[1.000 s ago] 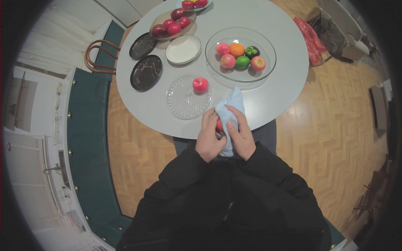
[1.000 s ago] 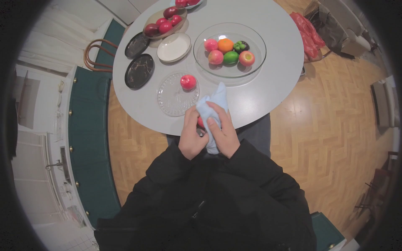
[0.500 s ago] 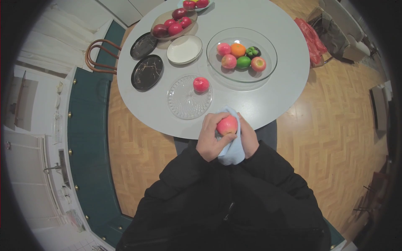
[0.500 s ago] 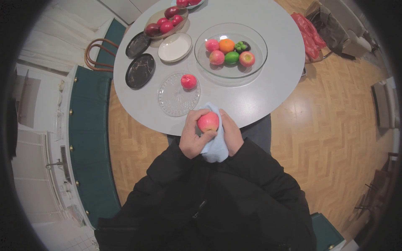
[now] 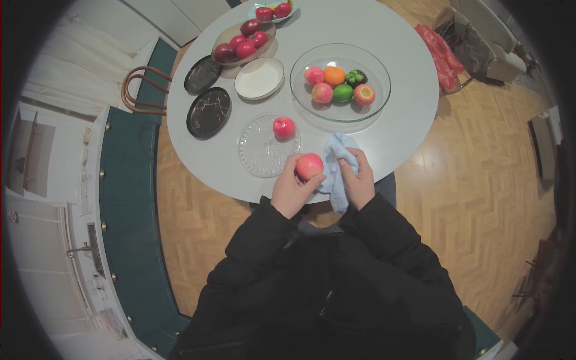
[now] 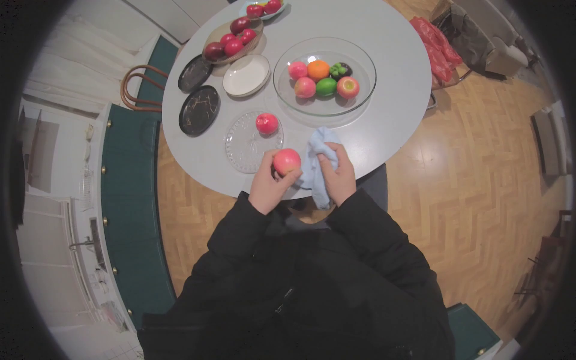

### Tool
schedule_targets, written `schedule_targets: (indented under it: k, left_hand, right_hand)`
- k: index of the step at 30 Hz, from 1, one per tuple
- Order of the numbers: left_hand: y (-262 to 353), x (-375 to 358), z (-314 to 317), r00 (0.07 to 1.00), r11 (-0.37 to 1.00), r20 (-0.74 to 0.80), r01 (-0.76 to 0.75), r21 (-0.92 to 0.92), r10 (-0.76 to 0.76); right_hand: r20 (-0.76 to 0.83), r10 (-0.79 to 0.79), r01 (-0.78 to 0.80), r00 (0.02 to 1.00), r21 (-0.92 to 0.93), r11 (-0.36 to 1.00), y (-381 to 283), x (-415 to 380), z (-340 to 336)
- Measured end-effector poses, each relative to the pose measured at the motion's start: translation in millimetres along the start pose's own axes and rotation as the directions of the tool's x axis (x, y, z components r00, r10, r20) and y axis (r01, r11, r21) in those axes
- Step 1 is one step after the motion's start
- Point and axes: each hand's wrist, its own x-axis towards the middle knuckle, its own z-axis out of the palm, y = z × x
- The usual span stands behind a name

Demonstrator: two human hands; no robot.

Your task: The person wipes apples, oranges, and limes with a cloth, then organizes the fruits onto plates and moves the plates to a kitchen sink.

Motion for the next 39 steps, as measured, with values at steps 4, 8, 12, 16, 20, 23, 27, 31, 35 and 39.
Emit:
schedule_targets:
  k: [4,8,12,16,20,23,27,31,35,39]
  left_hand:
    - [22,30,-4,1.000,0.996,-0.015,0.018,-0.092,-0.020]
    - [44,56,-6,0.996,0.970,0.013,-0.088,-0.228,0.094]
    - [26,71,-11,0.988,0.974,-0.035,-0.155,-0.163,0.151]
    - [-24,90,-30,0.899,0.902,-0.247,-0.272,0.336,0.363]
    - [-56,102,-40,0.942,0.858,-0.175,-0.171,0.484,0.287]
    - [-59,110,-37,0.958,0.858,-0.133,-0.161,0.487,0.255]
    - [-65,114,-33,0.966,0.843,-0.097,-0.158,0.514,0.240]
    - [-53,95,-37,0.965,0.913,-0.124,-0.171,0.369,0.231]
    - [-19,48,-37,0.982,0.995,-0.161,-0.087,0.056,0.095]
    - [-15,21,-28,0.998,0.956,-0.066,0.000,-0.292,-0.020]
  right_hand:
    - [-0.035,-0.066,0.066,0.997,-0.001,0.998,9,8,-4]
    - [0.000,-0.103,0.103,0.995,-0.027,0.994,13,7,-5]
    - [0.027,-0.093,0.094,0.995,-0.027,0.995,10,6,-9]
    - [0.057,-0.049,0.052,0.997,-0.047,0.998,9,5,-8]
    - [0.080,-0.029,0.034,0.996,-0.058,0.998,6,3,-5]
    - [0.095,-0.021,0.026,0.995,-0.055,0.998,5,2,-8]
    - [0.102,0.024,-0.018,0.994,-0.061,0.998,3,2,-9]
    - [0.099,-0.013,0.016,0.995,-0.037,0.999,9,5,-10]
    - [0.095,-0.027,0.025,0.995,0.029,0.999,11,8,-8]
    - [0.087,0.023,-0.035,0.996,0.138,0.990,5,6,-2]
